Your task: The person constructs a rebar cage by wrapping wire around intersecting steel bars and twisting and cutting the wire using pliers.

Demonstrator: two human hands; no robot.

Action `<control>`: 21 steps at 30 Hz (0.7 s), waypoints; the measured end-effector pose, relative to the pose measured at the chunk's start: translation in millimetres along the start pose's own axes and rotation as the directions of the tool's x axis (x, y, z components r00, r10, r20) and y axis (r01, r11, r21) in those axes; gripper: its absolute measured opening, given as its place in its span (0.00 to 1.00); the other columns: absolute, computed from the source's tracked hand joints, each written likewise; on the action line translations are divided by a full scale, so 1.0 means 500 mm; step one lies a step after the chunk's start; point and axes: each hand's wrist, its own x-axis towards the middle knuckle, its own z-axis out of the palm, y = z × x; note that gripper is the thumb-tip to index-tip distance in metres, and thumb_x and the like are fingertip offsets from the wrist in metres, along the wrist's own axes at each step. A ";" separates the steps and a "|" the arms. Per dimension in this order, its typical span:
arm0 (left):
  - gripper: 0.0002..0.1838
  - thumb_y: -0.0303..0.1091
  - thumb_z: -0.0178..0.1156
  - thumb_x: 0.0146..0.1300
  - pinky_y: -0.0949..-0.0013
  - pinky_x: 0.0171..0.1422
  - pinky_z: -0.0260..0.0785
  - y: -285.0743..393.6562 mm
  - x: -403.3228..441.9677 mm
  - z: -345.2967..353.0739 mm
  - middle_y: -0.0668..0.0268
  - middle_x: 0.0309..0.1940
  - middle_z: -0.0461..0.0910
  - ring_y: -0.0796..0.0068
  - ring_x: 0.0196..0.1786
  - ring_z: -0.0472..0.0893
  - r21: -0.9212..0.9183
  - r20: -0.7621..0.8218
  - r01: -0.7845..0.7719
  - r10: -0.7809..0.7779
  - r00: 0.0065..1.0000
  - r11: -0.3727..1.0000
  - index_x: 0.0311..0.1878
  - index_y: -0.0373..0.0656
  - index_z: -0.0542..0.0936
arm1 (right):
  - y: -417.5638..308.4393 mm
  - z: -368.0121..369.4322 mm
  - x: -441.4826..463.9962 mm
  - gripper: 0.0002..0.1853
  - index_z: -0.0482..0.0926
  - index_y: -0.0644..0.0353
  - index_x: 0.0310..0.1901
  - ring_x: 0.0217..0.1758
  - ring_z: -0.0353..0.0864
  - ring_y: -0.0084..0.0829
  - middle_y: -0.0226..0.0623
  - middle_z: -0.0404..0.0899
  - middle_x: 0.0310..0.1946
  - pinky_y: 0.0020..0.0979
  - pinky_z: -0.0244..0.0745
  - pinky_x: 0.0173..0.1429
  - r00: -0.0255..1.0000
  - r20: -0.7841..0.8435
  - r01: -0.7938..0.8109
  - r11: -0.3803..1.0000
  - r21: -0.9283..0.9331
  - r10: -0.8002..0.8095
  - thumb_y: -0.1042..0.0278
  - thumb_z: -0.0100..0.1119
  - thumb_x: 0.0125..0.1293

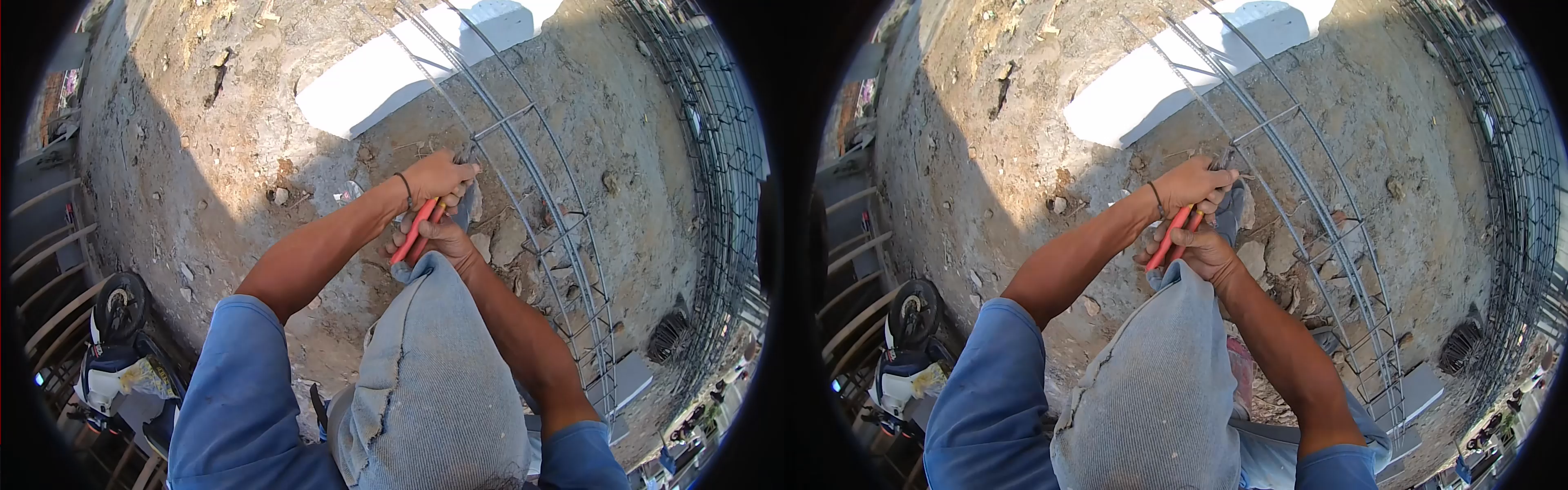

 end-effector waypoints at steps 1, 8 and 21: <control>0.18 0.44 0.64 0.72 0.47 0.37 0.78 0.008 -0.003 0.009 0.51 0.26 0.85 0.51 0.35 0.89 0.358 -0.211 0.013 0.067 0.975 0.934 0.42 0.33 0.82 | 0.001 -0.006 0.007 0.18 0.80 0.61 0.43 0.47 0.83 0.42 0.37 0.82 0.38 0.50 0.82 0.54 1.000 -0.001 -0.002 1.000 -0.001 0.002 0.58 0.76 0.62; 0.25 0.50 0.61 0.69 0.43 0.46 0.77 -0.052 0.009 0.042 0.36 0.35 0.84 0.37 0.40 0.86 0.871 -0.389 0.146 0.476 0.789 0.470 0.43 0.29 0.83 | 0.031 0.009 0.050 0.25 0.74 0.56 0.58 0.54 0.84 0.39 0.39 0.81 0.51 0.57 0.85 0.53 0.860 -0.508 0.021 0.998 -0.064 -0.051 0.67 0.76 0.63; 0.19 0.37 0.45 0.83 0.71 0.37 0.80 -0.072 -0.126 -0.025 0.61 0.44 0.88 0.76 0.33 0.85 0.111 -0.346 -0.475 0.482 0.805 0.873 0.63 0.35 0.79 | -0.008 0.039 0.043 0.10 0.80 0.64 0.47 0.38 0.85 0.31 0.38 0.85 0.35 0.33 0.80 0.45 0.916 -0.398 -0.291 0.608 -0.739 -0.046 0.72 0.66 0.66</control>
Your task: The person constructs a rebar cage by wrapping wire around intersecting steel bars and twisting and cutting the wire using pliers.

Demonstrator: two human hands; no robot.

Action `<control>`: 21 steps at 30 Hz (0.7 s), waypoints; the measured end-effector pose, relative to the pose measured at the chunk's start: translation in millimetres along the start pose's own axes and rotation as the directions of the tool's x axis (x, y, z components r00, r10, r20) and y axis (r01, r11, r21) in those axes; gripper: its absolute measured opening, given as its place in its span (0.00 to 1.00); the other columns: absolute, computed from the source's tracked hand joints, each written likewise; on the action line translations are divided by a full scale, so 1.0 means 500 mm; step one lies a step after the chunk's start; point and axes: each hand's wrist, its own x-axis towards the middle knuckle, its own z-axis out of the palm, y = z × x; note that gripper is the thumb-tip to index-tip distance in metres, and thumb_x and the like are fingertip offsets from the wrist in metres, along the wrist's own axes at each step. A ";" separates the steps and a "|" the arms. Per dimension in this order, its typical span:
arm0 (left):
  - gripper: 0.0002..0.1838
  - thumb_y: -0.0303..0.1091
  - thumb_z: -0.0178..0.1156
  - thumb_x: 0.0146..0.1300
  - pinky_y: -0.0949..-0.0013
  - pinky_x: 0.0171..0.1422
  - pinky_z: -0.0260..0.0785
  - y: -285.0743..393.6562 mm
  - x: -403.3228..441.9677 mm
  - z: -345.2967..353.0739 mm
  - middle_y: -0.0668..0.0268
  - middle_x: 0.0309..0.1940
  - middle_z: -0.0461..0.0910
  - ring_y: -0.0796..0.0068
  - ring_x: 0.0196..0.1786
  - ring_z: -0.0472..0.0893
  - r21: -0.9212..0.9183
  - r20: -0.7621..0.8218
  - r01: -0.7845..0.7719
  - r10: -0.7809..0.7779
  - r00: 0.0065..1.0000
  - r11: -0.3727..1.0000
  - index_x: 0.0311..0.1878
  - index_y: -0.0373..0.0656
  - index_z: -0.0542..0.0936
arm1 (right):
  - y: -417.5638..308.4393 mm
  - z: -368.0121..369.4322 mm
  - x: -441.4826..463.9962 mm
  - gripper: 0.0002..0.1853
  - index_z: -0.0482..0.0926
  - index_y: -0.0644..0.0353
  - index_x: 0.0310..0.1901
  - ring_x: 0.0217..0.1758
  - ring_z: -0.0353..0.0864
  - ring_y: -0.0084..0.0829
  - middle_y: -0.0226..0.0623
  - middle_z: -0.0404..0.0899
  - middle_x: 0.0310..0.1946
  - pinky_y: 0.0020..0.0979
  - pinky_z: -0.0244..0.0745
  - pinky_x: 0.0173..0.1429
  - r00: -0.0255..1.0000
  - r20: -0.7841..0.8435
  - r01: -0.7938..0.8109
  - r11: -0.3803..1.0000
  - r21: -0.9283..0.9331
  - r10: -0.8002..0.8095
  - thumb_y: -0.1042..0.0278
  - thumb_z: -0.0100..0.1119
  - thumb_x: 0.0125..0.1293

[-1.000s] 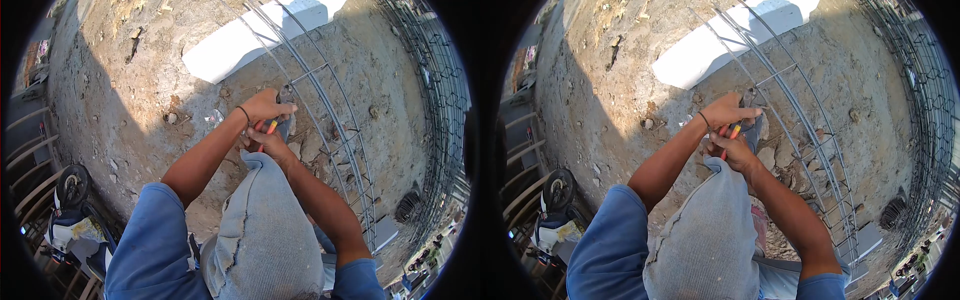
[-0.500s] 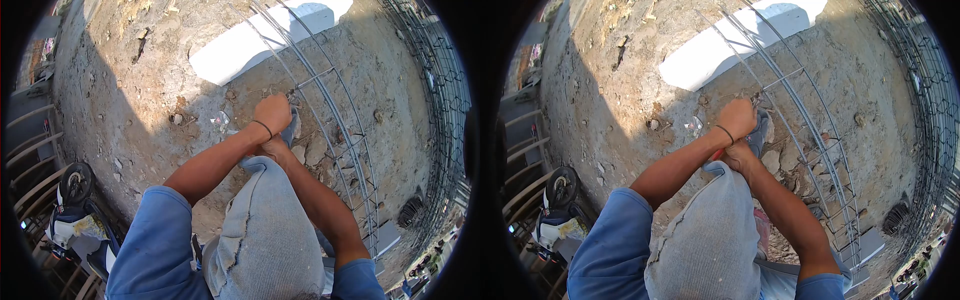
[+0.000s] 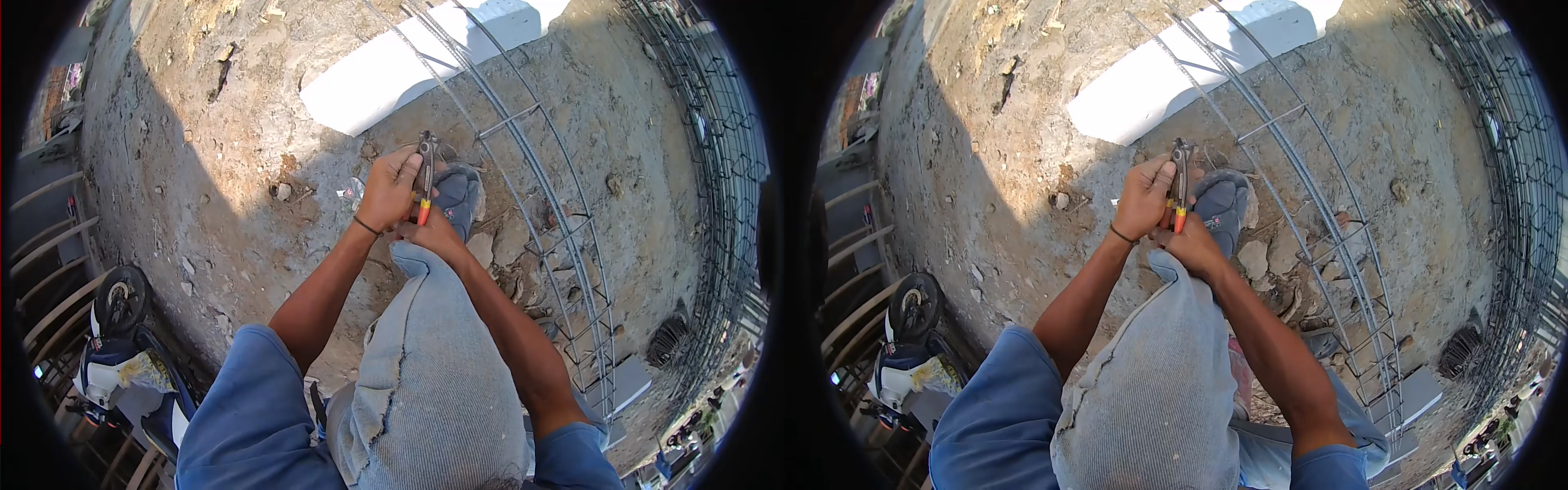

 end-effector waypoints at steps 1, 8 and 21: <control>0.17 0.36 0.47 0.82 0.68 0.38 0.80 0.006 -0.006 0.006 0.59 0.41 0.88 0.72 0.32 0.86 0.049 -0.087 -0.086 0.090 0.992 0.995 0.59 0.35 0.80 | -0.003 -0.006 -0.008 0.13 0.79 0.65 0.50 0.39 0.85 0.30 0.38 0.85 0.37 0.32 0.80 0.47 0.994 -0.024 0.102 0.991 -0.090 -0.104 0.72 0.66 0.65; 0.09 0.28 0.53 0.76 0.58 0.40 0.77 0.066 0.010 0.091 0.46 0.38 0.85 0.49 0.36 0.86 0.678 -0.154 -0.424 0.679 0.718 0.601 0.51 0.37 0.81 | -0.038 -0.041 -0.110 0.33 0.69 0.66 0.70 0.63 0.79 0.29 0.40 0.80 0.59 0.32 0.71 0.68 0.948 -0.061 0.319 0.920 0.229 -0.314 0.71 0.65 0.62; 0.20 0.42 0.53 0.80 0.42 0.82 0.58 0.160 0.162 0.096 0.51 0.73 0.70 0.55 0.78 0.67 -0.709 0.510 0.250 0.234 0.828 0.660 0.64 0.37 0.77 | 0.012 -0.134 -0.438 0.22 0.75 0.65 0.52 0.30 0.76 0.28 0.32 0.73 0.30 0.39 0.80 0.44 0.383 -0.923 0.369 0.908 0.198 0.045 0.56 0.69 0.70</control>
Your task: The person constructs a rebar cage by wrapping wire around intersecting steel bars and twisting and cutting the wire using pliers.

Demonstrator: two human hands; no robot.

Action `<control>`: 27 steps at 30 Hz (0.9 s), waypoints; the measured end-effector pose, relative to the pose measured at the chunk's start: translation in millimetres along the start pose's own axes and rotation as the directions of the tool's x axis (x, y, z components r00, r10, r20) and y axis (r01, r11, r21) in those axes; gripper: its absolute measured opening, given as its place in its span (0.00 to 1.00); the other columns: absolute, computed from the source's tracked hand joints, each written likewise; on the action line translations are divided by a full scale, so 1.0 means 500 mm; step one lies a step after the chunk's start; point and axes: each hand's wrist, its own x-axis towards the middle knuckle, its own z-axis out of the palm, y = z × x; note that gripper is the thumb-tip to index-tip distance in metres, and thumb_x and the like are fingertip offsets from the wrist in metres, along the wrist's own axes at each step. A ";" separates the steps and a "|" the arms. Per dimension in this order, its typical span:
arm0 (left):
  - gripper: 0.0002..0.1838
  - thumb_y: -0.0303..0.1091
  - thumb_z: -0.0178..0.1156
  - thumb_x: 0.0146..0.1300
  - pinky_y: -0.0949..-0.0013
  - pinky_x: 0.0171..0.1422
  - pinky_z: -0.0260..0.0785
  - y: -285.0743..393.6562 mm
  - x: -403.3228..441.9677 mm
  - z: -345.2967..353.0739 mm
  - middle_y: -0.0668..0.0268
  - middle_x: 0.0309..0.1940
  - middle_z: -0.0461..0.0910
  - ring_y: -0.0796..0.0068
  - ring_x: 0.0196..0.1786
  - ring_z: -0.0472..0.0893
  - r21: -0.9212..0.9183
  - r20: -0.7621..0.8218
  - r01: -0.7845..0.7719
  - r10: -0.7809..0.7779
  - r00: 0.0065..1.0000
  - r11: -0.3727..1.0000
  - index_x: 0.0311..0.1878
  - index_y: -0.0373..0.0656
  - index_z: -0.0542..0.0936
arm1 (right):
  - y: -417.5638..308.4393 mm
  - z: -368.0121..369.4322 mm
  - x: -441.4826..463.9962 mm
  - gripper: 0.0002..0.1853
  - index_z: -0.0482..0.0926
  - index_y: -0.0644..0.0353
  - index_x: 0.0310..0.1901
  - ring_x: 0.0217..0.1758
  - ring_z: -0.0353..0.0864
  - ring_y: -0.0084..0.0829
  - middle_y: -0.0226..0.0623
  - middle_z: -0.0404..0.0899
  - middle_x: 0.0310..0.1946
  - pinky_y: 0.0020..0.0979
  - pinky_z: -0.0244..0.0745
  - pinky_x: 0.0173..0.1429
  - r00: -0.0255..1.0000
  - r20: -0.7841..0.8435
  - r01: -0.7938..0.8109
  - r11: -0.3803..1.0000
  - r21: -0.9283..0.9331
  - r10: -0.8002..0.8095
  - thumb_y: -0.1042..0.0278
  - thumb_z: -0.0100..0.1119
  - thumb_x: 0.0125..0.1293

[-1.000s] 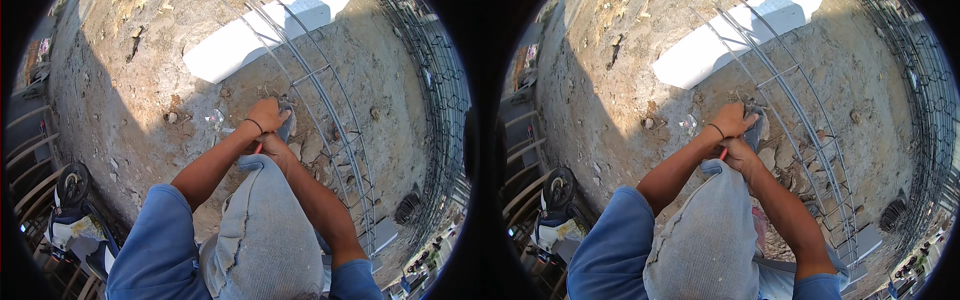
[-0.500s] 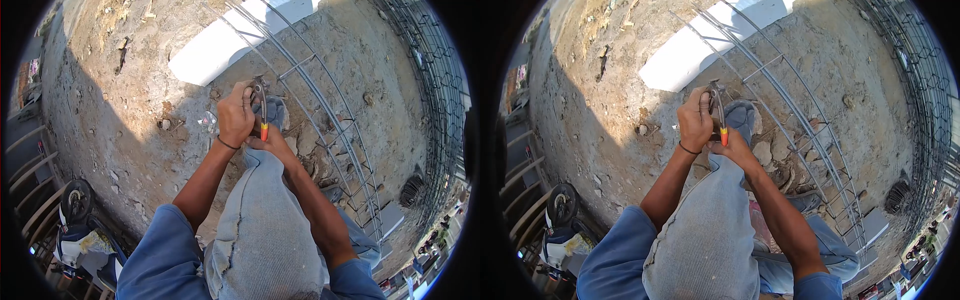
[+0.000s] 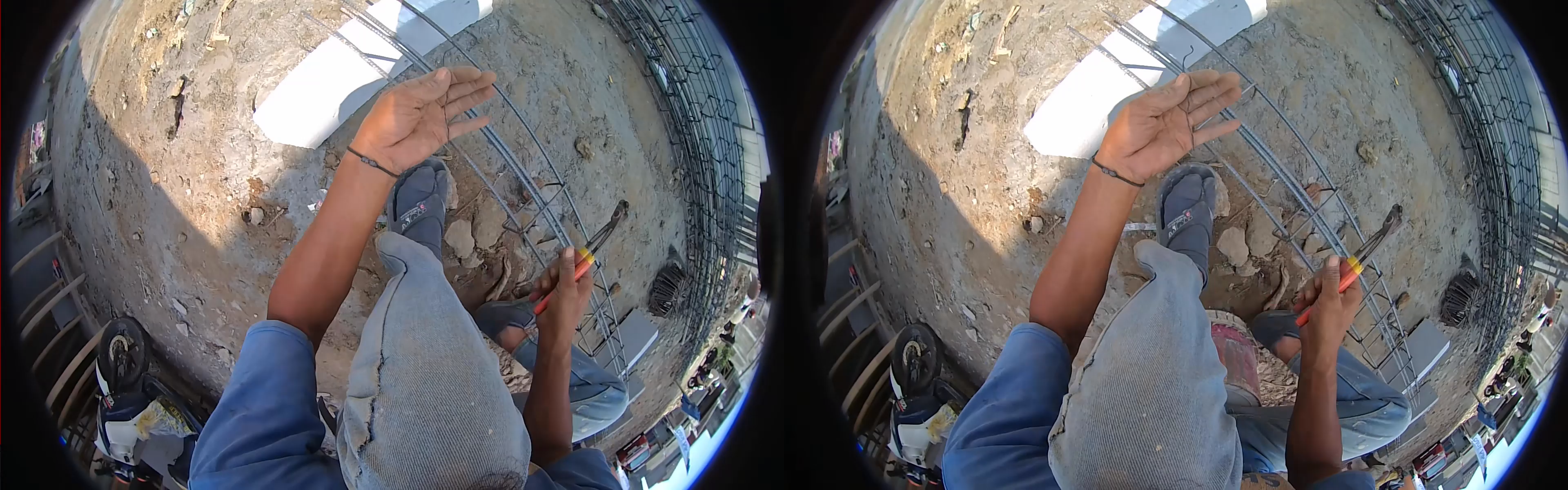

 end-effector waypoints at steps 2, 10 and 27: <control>0.20 0.41 0.54 0.79 0.43 0.83 0.56 -0.007 -0.003 -0.005 0.51 0.73 0.70 0.55 0.79 0.66 0.053 0.018 -0.005 0.004 1.000 0.999 0.65 0.39 0.77 | 0.035 -0.101 0.050 0.26 0.75 0.69 0.53 0.29 0.77 0.34 0.36 0.75 0.29 0.39 0.78 0.42 0.915 -0.178 0.144 0.705 -0.694 -0.362 0.55 0.72 0.67; 0.17 0.42 0.54 0.79 0.47 0.82 0.59 -0.063 -0.001 0.005 0.48 0.73 0.71 0.54 0.80 0.65 0.043 0.045 -0.079 0.077 0.996 0.996 0.60 0.42 0.80 | 0.119 -0.183 0.030 0.35 0.75 0.68 0.64 0.57 0.79 0.51 0.54 0.77 0.54 0.48 0.75 0.58 0.832 0.088 0.098 -0.012 -0.995 -0.548 0.60 0.77 0.58; 0.17 0.37 0.54 0.79 0.56 0.75 0.72 -0.154 -0.014 0.078 0.41 0.71 0.71 0.47 0.78 0.65 -0.342 -0.118 0.032 -0.077 0.990 0.939 0.61 0.35 0.72 | -0.081 0.247 0.095 0.15 0.87 0.60 0.46 0.41 0.85 0.41 0.41 0.85 0.40 0.35 0.79 0.44 0.134 0.491 0.981 0.047 -0.186 -0.861 0.78 0.76 0.55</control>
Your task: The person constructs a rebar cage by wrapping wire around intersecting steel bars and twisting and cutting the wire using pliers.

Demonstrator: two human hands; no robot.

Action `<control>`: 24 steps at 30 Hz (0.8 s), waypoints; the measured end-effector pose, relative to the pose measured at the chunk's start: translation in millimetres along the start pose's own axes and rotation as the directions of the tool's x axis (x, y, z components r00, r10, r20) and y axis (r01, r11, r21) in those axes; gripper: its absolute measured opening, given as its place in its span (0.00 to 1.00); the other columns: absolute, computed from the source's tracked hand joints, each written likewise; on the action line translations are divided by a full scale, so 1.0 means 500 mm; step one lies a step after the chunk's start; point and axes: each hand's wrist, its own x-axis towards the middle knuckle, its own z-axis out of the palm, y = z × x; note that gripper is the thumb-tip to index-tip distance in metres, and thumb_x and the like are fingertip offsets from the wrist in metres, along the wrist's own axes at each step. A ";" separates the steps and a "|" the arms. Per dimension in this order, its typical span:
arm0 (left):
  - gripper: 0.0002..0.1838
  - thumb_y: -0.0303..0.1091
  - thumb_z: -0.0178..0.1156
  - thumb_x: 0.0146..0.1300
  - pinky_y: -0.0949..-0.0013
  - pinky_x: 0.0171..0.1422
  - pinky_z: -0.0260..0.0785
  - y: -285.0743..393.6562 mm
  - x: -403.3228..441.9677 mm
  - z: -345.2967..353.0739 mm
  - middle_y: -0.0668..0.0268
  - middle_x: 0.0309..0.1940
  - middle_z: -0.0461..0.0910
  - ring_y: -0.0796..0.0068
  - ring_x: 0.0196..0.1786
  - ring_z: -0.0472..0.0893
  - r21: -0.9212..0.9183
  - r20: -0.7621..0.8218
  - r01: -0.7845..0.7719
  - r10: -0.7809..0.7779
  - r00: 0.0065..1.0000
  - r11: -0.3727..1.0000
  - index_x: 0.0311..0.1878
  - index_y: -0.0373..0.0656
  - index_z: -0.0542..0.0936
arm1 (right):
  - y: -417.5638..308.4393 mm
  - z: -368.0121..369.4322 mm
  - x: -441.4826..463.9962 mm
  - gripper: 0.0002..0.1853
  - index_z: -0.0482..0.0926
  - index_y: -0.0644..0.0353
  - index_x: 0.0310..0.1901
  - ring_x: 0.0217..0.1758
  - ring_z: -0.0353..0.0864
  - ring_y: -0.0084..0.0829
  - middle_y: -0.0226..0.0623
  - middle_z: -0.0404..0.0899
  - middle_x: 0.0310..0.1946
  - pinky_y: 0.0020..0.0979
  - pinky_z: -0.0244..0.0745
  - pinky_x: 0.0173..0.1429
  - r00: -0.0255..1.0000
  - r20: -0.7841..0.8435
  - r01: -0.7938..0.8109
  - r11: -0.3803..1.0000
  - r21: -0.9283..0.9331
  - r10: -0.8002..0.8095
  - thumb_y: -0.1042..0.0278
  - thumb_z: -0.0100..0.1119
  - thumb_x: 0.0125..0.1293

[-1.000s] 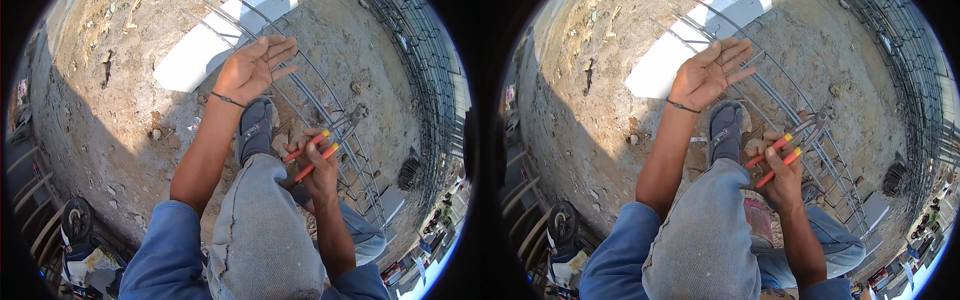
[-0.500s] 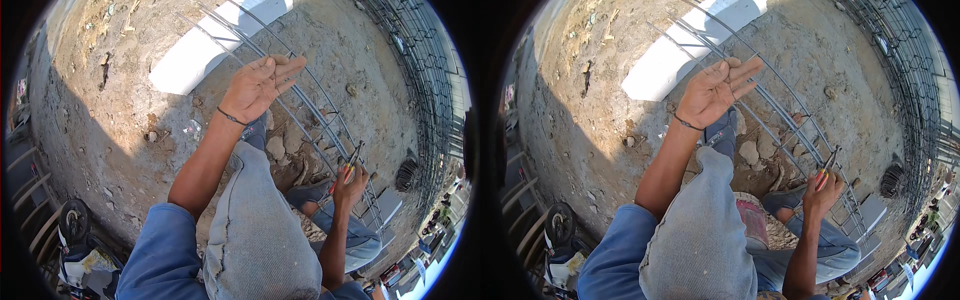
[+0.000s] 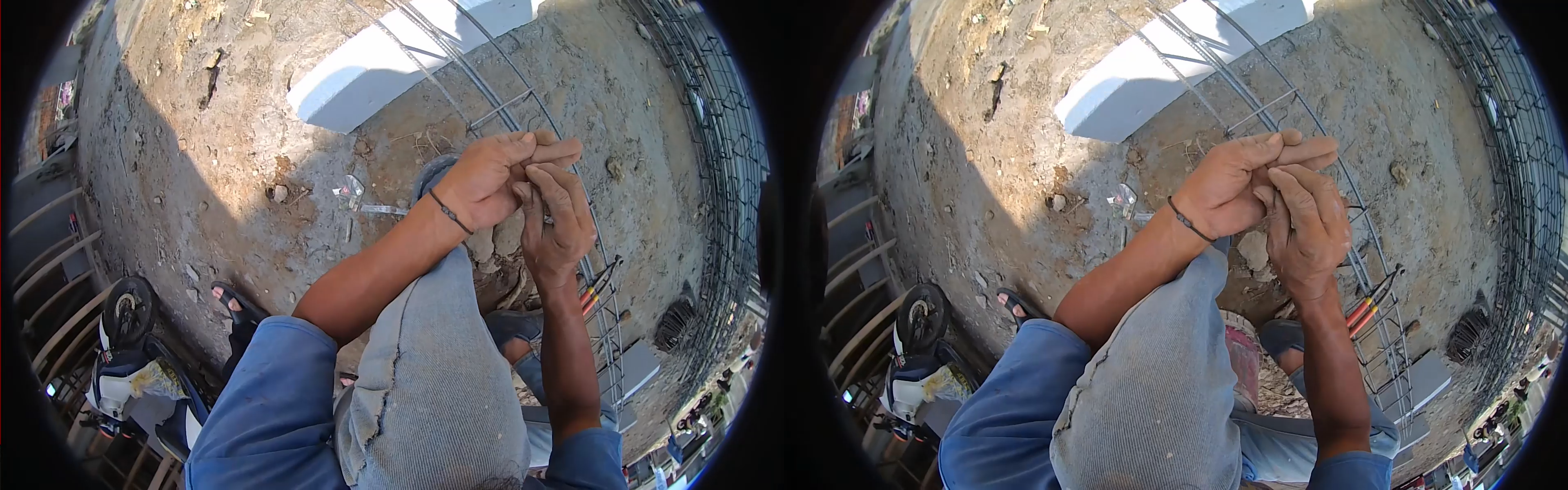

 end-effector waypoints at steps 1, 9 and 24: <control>0.15 0.36 0.52 0.79 0.59 0.71 0.75 0.001 0.000 0.006 0.42 0.67 0.75 0.50 0.74 0.71 0.062 -0.026 0.000 0.001 1.000 0.998 0.58 0.34 0.74 | -0.004 0.000 0.000 0.15 0.87 0.60 0.46 0.41 0.85 0.41 0.41 0.85 0.40 0.35 0.79 0.44 1.000 0.001 -0.002 1.000 0.006 0.002 0.78 0.76 0.55; 0.17 0.31 0.44 0.82 0.70 0.45 0.78 0.012 -0.011 0.074 0.59 0.38 0.85 0.71 0.40 0.85 0.955 0.024 -0.063 0.136 0.990 0.288 0.48 0.31 0.82 | 0.033 -0.066 0.041 0.06 0.87 0.73 0.40 0.34 0.81 0.23 0.41 0.88 0.44 0.26 0.77 0.40 0.628 0.506 -0.761 0.331 0.558 0.591 0.77 0.64 0.69; 0.18 0.34 0.44 0.82 0.61 0.56 0.79 0.070 0.104 0.019 0.58 0.37 0.82 0.63 0.42 0.83 0.487 -0.210 -0.083 0.209 0.955 0.869 0.50 0.27 0.79 | 0.177 0.011 0.218 0.09 0.82 0.62 0.37 0.25 0.75 0.18 0.29 0.81 0.27 0.20 0.70 0.28 0.457 0.787 -0.889 0.221 0.400 0.414 0.66 0.62 0.74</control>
